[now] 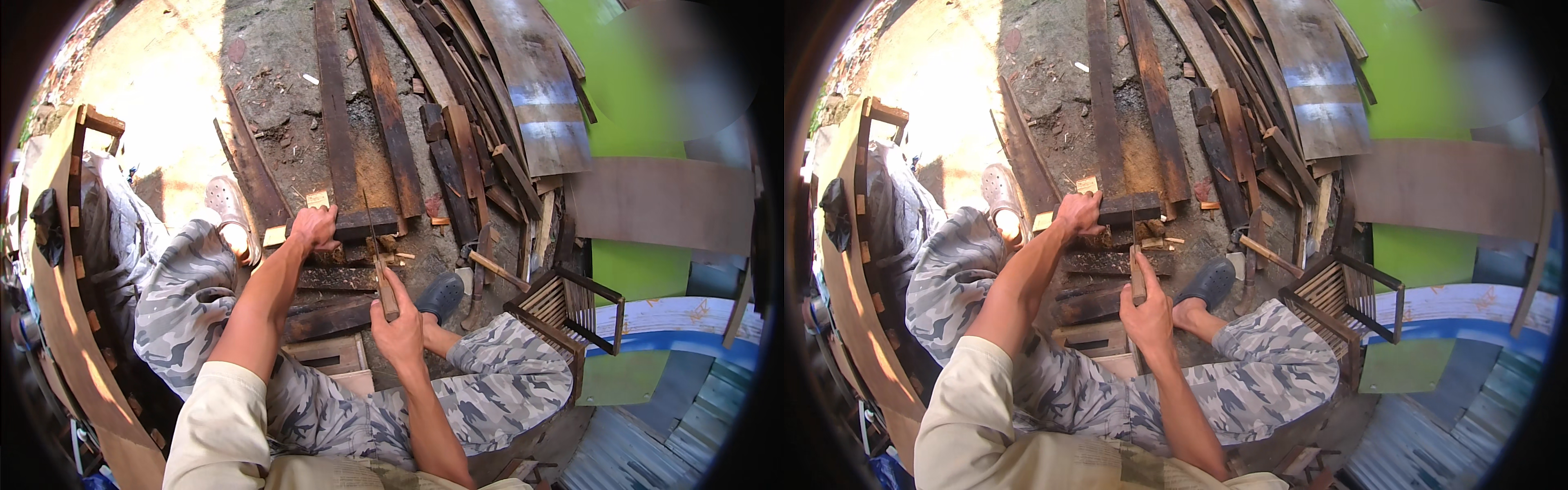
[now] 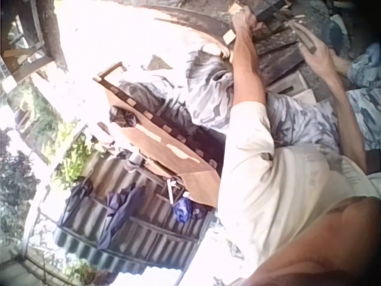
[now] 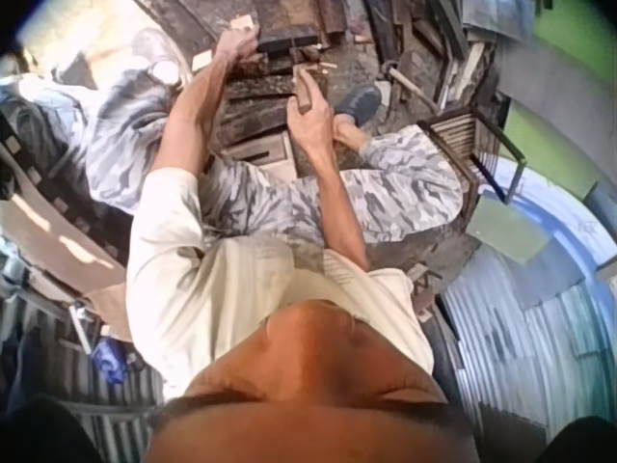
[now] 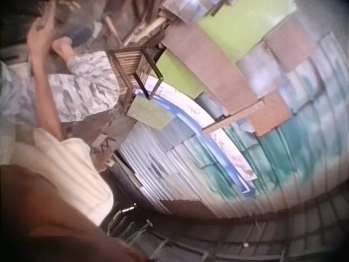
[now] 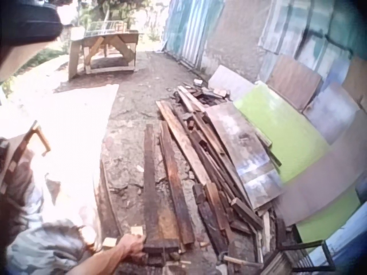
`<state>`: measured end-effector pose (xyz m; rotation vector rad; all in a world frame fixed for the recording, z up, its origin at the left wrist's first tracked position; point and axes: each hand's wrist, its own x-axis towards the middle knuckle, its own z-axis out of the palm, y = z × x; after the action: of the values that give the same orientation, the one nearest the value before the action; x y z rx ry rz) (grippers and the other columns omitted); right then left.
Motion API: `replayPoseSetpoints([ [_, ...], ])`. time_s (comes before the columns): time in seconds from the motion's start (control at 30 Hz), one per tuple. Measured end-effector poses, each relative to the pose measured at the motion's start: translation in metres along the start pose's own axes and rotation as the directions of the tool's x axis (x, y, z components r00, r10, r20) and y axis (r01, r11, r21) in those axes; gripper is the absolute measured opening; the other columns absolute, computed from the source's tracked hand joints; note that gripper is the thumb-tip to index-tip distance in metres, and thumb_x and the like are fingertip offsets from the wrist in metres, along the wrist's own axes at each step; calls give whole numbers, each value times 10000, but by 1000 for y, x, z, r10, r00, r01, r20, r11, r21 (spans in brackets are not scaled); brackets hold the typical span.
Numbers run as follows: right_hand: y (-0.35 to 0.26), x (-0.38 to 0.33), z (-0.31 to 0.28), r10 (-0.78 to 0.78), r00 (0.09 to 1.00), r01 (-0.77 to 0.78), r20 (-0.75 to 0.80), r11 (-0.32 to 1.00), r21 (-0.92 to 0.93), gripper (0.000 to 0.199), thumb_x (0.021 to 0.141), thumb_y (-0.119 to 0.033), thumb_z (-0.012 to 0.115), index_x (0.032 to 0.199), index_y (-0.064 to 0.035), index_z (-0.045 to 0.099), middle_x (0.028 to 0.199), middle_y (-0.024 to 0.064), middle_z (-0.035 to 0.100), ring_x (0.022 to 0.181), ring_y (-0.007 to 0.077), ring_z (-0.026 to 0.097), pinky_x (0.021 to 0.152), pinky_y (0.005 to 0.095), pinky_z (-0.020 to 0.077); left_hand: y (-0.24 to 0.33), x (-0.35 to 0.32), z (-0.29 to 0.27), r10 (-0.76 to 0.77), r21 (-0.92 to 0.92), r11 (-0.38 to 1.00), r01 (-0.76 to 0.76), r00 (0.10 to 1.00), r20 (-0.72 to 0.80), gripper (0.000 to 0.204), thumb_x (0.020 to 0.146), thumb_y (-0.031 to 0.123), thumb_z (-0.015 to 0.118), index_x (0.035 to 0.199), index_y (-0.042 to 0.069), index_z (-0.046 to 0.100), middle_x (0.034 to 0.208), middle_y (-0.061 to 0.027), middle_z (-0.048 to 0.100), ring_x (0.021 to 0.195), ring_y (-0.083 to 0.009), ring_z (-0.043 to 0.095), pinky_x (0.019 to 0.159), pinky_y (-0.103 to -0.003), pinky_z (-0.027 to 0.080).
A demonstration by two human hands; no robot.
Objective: The person sits on the ground and uses a knife to carve and shape a small block of wood. They repeatedly pare the edges and occasionally inspect the piece before continuing to carve.
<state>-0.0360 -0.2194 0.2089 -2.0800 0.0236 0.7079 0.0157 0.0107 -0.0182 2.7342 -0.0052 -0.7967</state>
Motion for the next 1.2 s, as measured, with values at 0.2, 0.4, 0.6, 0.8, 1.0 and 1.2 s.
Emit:
replayPoseSetpoints([
  [0.2, -3, -39, -12, -114, 993, 114, -38, 993, -17, 591, 888, -60, 577, 1473, -74, 493, 1311, 253, 637, 1225, 378, 625, 1039, 399, 475, 4, 1, -4, -33, -46, 998, 35, 999, 41, 732, 749, 492, 792, 1194, -17, 513, 954, -230, 708, 867, -397, 714, 741, -479, 570],
  [0.4, -4, 10, -24, -74, 997, 76, 37, 995, -57, 641, 843, -66, 601, 1474, -88, 486, 1211, 279, 668, 1107, 455, 644, 934, 426, 519, 9, -7, 2, -99, -92, 991, 95, 994, -45, 698, 756, 474, 802, 1155, -28, 526, 968, -236, 712, 904, -389, 716, 786, -461, 575],
  [0.6, -5, -13, -24, -7, 1000, 8, 27, 999, -33, 609, 865, -40, 594, 1468, -46, 506, 1235, 208, 687, 1083, 263, 682, 948, 334, 501, 18, -10, 5, -39, -47, 998, 37, 998, -41, 729, 727, 494, 823, 1159, -10, 521, 1048, -234, 676, 963, -387, 700, 801, -468, 575],
  [0.8, 22, -20, -24, -123, 992, 123, -12, 992, -4, 595, 866, -26, 584, 1455, -1, 503, 1258, 203, 682, 1118, 254, 674, 961, 317, 495, 10, -7, 12, 1, 3, 1000, 0, 999, -42, 722, 724, 509, 818, 1135, 0, 513, 1020, -221, 673, 925, -382, 700, 763, -469, 573],
  [1.0, 17, -26, -16, -8, 1000, 7, 22, 1000, 21, 611, 873, -46, 576, 1475, -19, 478, 1328, 240, 630, 1220, 344, 622, 1024, 359, 475, 11, -8, 12, 27, 29, 999, -25, 997, -67, 711, 734, 527, 821, 1101, 2, 513, 1008, -214, 683, 894, -371, 715, 740, -452, 581],
  [1.2, -26, -62, -41, -28, 999, 29, 34, 999, -19, 611, 873, -44, 571, 1475, -25, 472, 1310, 278, 625, 1221, 421, 609, 1029, 426, 481, 11, -7, 3, 4, 7, 1000, -4, 1000, 3, 743, 739, 512, 808, 1185, 0, 509, 1044, -223, 676, 908, -382, 705, 749, -471, 576],
])
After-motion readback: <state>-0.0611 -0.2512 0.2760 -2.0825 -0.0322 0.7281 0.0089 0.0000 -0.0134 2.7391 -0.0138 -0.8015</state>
